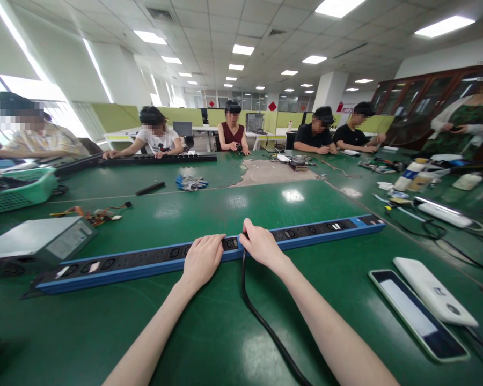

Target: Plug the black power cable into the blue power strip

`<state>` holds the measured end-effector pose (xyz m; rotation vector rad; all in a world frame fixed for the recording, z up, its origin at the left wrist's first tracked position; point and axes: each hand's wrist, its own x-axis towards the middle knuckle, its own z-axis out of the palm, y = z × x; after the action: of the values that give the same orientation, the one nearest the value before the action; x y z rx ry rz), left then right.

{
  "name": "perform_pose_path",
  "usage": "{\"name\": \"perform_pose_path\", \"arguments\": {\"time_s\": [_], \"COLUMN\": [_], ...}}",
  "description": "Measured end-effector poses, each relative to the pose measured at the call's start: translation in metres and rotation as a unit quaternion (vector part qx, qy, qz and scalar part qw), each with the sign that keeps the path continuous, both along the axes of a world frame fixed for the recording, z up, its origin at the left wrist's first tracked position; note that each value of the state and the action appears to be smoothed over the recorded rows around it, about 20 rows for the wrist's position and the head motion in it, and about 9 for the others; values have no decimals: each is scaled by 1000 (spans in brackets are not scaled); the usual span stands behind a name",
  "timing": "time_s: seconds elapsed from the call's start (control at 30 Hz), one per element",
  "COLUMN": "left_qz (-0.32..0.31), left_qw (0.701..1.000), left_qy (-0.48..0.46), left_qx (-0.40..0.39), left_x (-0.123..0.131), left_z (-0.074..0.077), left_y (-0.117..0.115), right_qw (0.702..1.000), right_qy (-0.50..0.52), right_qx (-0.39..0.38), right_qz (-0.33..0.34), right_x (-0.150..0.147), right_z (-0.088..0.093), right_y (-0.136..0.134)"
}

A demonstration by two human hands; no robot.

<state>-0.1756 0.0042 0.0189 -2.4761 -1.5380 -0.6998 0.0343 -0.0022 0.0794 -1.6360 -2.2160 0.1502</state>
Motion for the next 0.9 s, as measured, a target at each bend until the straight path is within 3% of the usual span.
{"name": "perform_pose_path", "arguments": {"time_s": [0.23, 0.7, 0.9], "left_qz": [-6, 3, 0], "left_qw": [1000, 1000, 1000], "left_qy": [-2, -2, -9], "left_qx": [4, -1, 4], "left_x": [-1, 0, 2], "left_z": [0, 0, 0], "left_y": [0, 0, 0], "right_qw": [998, 997, 999], "right_qy": [50, -61, -50], "right_qx": [-44, 7, -14], "right_qz": [-10, -45, 2], "right_x": [13, -7, 5], "right_z": [-7, 2, 3], "right_y": [11, -5, 0]}}
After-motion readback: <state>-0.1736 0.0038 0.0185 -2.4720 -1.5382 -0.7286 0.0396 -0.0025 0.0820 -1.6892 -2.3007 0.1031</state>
